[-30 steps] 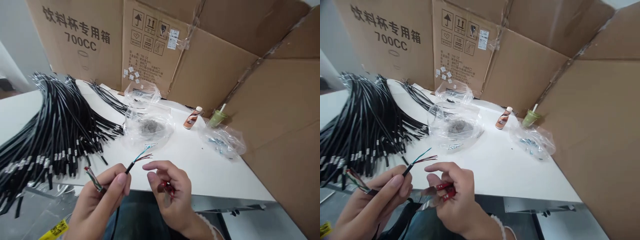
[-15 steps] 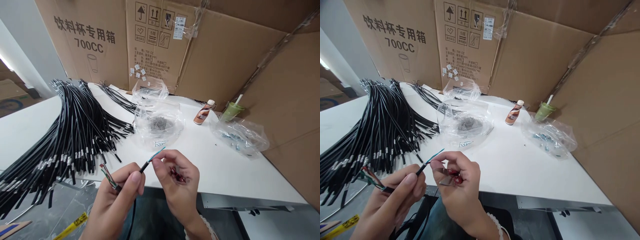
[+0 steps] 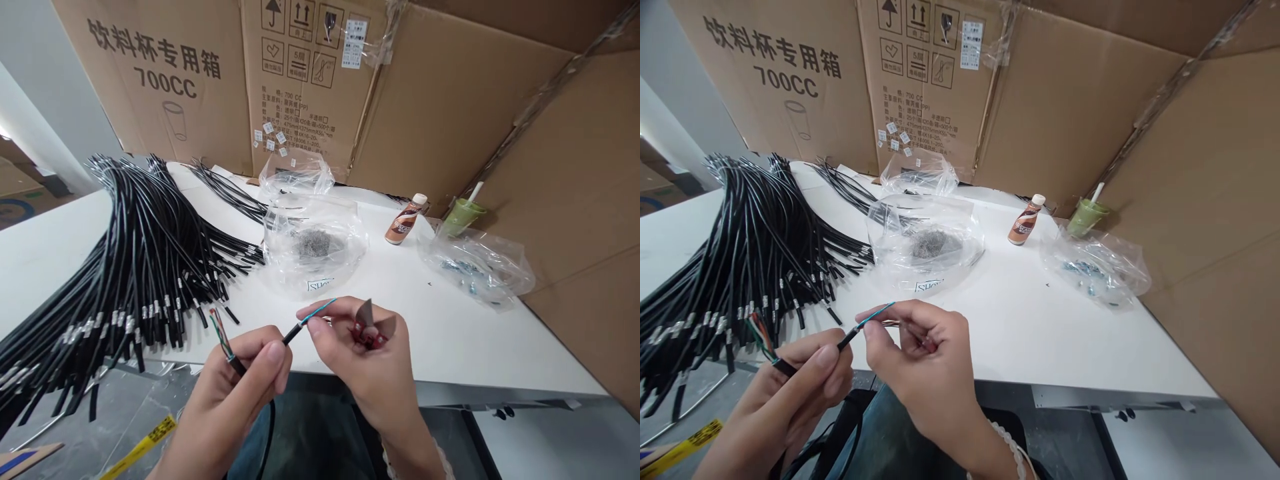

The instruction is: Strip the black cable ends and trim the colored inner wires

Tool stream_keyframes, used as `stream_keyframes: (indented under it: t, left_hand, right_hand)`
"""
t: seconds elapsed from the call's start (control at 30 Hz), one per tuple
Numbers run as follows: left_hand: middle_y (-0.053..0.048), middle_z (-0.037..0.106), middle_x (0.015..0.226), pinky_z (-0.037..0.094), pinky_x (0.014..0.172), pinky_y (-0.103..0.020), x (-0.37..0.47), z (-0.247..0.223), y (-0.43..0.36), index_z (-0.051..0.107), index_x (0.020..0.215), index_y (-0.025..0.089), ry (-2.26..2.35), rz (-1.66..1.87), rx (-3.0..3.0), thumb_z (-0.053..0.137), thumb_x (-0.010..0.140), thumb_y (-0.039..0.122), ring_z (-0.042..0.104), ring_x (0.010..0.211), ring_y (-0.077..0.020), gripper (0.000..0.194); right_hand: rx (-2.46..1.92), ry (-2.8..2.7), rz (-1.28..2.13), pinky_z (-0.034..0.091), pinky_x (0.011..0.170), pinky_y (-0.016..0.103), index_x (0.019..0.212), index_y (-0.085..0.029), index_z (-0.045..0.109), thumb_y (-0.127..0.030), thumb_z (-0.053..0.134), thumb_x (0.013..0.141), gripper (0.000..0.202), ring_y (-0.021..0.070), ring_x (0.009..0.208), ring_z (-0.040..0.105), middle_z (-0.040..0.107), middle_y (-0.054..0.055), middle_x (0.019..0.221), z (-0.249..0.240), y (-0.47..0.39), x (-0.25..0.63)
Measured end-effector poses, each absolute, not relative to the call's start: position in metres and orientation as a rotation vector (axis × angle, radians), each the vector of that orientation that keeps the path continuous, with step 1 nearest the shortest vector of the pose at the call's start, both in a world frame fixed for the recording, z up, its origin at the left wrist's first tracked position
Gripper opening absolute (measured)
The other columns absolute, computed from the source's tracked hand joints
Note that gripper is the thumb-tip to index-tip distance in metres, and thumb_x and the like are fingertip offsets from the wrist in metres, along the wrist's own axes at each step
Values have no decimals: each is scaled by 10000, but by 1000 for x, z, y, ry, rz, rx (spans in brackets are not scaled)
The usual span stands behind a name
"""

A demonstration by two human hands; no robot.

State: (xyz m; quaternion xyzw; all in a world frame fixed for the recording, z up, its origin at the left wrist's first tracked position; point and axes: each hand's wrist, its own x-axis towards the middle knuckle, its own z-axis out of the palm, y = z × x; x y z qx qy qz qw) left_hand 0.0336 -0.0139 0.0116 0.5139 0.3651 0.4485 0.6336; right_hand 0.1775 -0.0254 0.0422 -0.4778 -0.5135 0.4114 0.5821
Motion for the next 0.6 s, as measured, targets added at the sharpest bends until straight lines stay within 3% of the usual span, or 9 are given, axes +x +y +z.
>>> stream_keyframes:
  t: [0.43,0.6]
  left_hand:
    - [26,364,494,257,421,-235,29,14,-13,498,518,203,925,982,1412,532,857,591,276,482,-108,516]
    - [33,437,489,292,425,-218,28,17,-21,534,561,216,1115,1071,1767,514,905,412,363,449,-100,396]
  right_hand:
    - [-1195,-1212,1145,190,398,206,699,-200,738,-194,686,697,52,57,438,176,224,-98,458,48,-19,189]
    - [-1226,-1233,1167,186,411,208,688,-194,712,-173,676,684,42,62,466,192,252,-89,492,47,-18,193]
